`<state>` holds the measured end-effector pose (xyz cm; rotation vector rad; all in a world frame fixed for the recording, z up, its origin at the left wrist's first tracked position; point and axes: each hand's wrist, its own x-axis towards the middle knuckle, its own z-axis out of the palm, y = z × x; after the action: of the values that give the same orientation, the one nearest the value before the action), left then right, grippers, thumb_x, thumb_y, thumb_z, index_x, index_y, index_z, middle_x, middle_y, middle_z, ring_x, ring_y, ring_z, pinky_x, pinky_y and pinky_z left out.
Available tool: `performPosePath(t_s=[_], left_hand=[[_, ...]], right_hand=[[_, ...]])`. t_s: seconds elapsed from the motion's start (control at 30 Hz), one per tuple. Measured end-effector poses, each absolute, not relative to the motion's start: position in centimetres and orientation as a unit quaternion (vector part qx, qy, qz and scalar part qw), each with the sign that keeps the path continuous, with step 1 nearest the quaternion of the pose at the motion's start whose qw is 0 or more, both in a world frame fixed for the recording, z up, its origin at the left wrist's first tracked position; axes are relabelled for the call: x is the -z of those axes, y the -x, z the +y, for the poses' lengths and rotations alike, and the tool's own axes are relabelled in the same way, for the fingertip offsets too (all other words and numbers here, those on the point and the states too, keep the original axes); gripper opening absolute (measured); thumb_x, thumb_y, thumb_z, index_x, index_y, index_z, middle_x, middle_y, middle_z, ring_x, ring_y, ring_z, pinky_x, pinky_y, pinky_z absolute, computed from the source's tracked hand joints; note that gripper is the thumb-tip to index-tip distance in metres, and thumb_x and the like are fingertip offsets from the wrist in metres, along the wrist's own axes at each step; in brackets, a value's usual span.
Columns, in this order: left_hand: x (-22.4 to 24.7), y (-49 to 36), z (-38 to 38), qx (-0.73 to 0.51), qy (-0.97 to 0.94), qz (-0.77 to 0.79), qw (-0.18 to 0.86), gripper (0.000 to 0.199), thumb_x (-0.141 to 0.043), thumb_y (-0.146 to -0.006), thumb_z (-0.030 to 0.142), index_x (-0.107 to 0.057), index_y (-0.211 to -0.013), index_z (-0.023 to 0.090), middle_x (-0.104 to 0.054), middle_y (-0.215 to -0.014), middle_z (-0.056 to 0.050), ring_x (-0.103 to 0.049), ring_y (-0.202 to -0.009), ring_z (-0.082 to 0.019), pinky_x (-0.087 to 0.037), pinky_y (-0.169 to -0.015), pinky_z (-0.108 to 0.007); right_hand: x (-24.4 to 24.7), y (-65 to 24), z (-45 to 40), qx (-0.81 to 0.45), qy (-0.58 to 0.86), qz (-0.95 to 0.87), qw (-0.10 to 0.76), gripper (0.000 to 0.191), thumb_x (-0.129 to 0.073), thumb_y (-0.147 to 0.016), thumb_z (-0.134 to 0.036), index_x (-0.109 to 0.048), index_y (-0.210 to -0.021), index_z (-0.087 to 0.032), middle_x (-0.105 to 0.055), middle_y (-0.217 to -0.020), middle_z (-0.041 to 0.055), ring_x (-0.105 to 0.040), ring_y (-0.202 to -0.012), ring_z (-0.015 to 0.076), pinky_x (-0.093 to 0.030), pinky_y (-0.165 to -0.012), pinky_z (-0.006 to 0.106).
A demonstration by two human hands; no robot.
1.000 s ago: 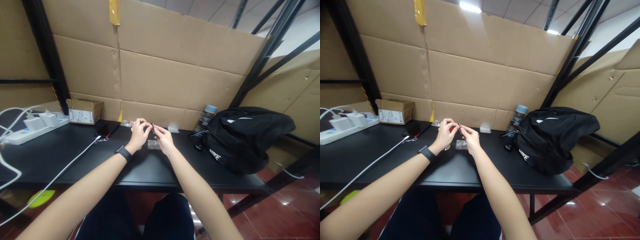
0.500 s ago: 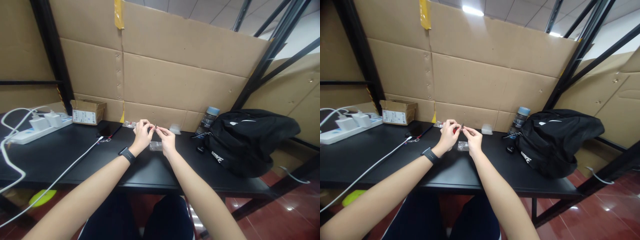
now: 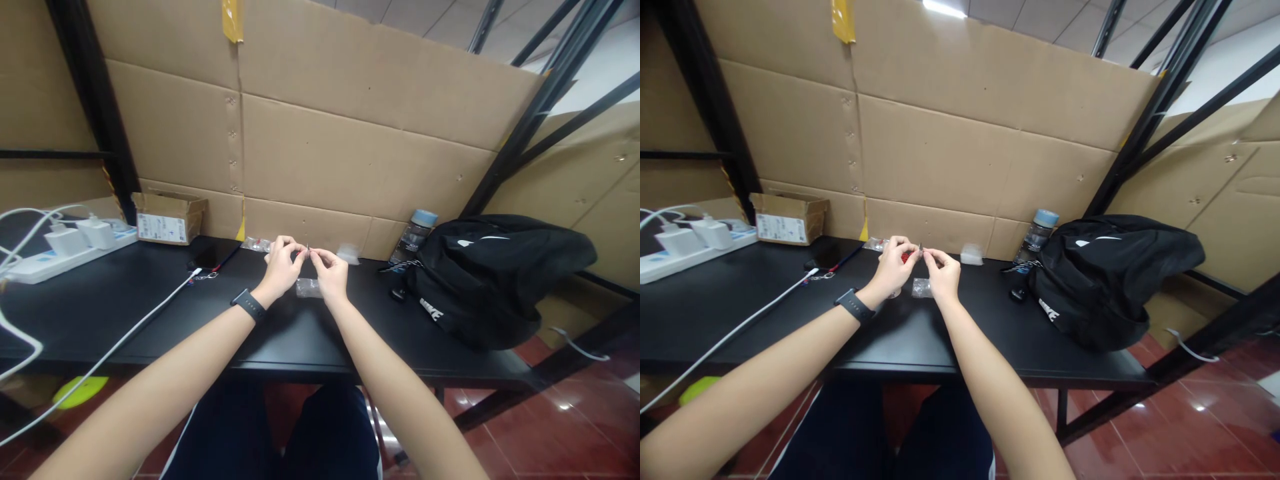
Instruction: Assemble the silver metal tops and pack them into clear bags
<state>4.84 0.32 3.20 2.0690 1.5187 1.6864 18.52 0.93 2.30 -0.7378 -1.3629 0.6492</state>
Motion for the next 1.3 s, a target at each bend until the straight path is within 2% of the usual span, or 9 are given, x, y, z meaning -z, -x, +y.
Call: performPosePath(t_s=[0.2, 0.47, 0.67, 0.8, 0.9, 0.97, 1.03, 1.17, 1.3], left_hand=[[-3.3, -4.9, -0.1, -0.532, -0.675, 0.511, -0.010, 0.015, -0.060, -0.093, 0.032, -0.071, -0.091, 0.023, -0.056, -0.109, -0.008, -0.053, -0.112, -0.029, -0.040, -0.100, -0.048], [-2.9, -4.8, 0.2, -0.510, -0.691, 0.511, -0.039, 0.014, -0.059, -0.092, 0.029, -0.071, -0.090, 0.023, -0.057, -0.109, -0.008, -0.052, -0.109, -0.029, -0.037, -0.100, -0.049], [-3.1, -4.7, 0.0, -0.495, -0.714, 0.492, -0.052, 0.015, -0.059, -0.093, 0.030, -0.073, -0.092, 0.024, -0.058, -0.109, -0.008, -0.051, -0.109, -0.029, -0.037, -0.100, -0.050], [-3.4, -4.3, 0.1, -0.505, -0.713, 0.486, -0.034, 0.018, -0.058, -0.094, 0.035, -0.074, -0.094, 0.025, -0.060, -0.109, -0.008, -0.052, -0.110, -0.029, -0.037, -0.103, -0.051], [-3.7, -3.3, 0.5, -0.518, -0.731, 0.444, 0.007, 0.026, -0.051, -0.095, 0.027, -0.069, -0.114, 0.028, -0.061, -0.117, -0.006, -0.054, -0.116, -0.026, -0.039, -0.106, -0.047], [-3.9, -2.4, 0.7, -0.500, -0.772, 0.392, 0.021, 0.042, -0.057, -0.089, 0.024, -0.061, -0.130, 0.029, -0.060, -0.128, -0.006, -0.052, -0.124, -0.026, -0.039, -0.108, -0.046], [-4.1, -1.7, 0.7, -0.471, -0.810, 0.348, 0.017, 0.054, -0.066, -0.083, 0.027, -0.057, -0.137, 0.031, -0.058, -0.138, -0.005, -0.049, -0.130, -0.027, -0.037, -0.112, -0.046], [-4.3, -1.3, 0.7, -0.459, -0.827, 0.322, 0.033, 0.049, -0.072, -0.083, 0.039, -0.063, -0.131, 0.030, -0.064, -0.134, -0.005, -0.053, -0.129, -0.027, -0.038, -0.112, -0.044], [-4.1, -1.6, 0.8, -0.451, -0.820, 0.346, 0.061, 0.047, -0.074, -0.083, 0.039, -0.064, -0.127, 0.029, -0.067, -0.129, -0.006, -0.056, -0.125, -0.026, -0.040, -0.109, -0.045]], right_hand=[[-2.7, -18.9, 0.5, -0.150, 0.415, -0.665, 0.602, 0.022, -0.059, -0.093, -0.036, -0.075, -0.097, -0.021, -0.076, -0.102, 0.0057, -0.068, -0.095, 0.0212, -0.053, -0.079, 0.031], [-2.8, -19.7, 0.8, -0.024, 0.405, -0.751, 0.520, 0.014, -0.051, -0.096, -0.026, -0.063, -0.088, -0.021, -0.064, -0.109, 0.0094, -0.056, -0.108, 0.0231, -0.042, -0.101, 0.039], [-2.4, -20.3, 1.6, -0.052, 0.411, -0.765, 0.494, 0.014, -0.051, -0.097, -0.028, -0.061, -0.093, -0.020, -0.056, -0.117, 0.0118, -0.051, -0.115, 0.0244, -0.039, -0.105, 0.041], [-2.4, -20.5, 1.8, -0.104, 0.423, -0.752, 0.494, 0.015, -0.051, -0.097, -0.031, -0.062, -0.092, -0.022, -0.055, -0.118, 0.0102, -0.051, -0.116, 0.0239, -0.042, -0.100, 0.039], [-2.3, -20.7, 2.1, -0.135, 0.432, -0.740, 0.497, 0.016, -0.051, -0.096, -0.032, -0.063, -0.091, -0.023, -0.056, -0.118, 0.0085, -0.052, -0.116, 0.0233, -0.045, -0.095, 0.037], [-2.3, -20.9, 2.3, -0.152, 0.434, -0.736, 0.497, 0.017, -0.051, -0.096, -0.033, -0.064, -0.091, -0.023, -0.057, -0.118, 0.0074, -0.053, -0.116, 0.0228, -0.045, -0.094, 0.036], [-2.1, -21.0, 2.5, -0.166, 0.429, -0.737, 0.495, 0.017, -0.052, -0.096, -0.034, -0.064, -0.092, -0.023, -0.057, -0.118, 0.0070, -0.053, -0.116, 0.0226, -0.045, -0.094, 0.036], [-1.8, -21.2, 2.9, -0.175, 0.421, -0.746, 0.485, 0.019, -0.052, -0.096, -0.037, -0.066, -0.093, -0.023, -0.055, -0.122, 0.0070, -0.053, -0.119, 0.0225, -0.045, -0.097, 0.037], [-1.6, -21.5, 3.1, -0.174, 0.421, -0.756, 0.470, 0.020, -0.052, -0.096, -0.038, -0.067, -0.094, -0.024, -0.052, -0.123, 0.0063, -0.051, -0.123, 0.0213, -0.042, -0.104, 0.037]])
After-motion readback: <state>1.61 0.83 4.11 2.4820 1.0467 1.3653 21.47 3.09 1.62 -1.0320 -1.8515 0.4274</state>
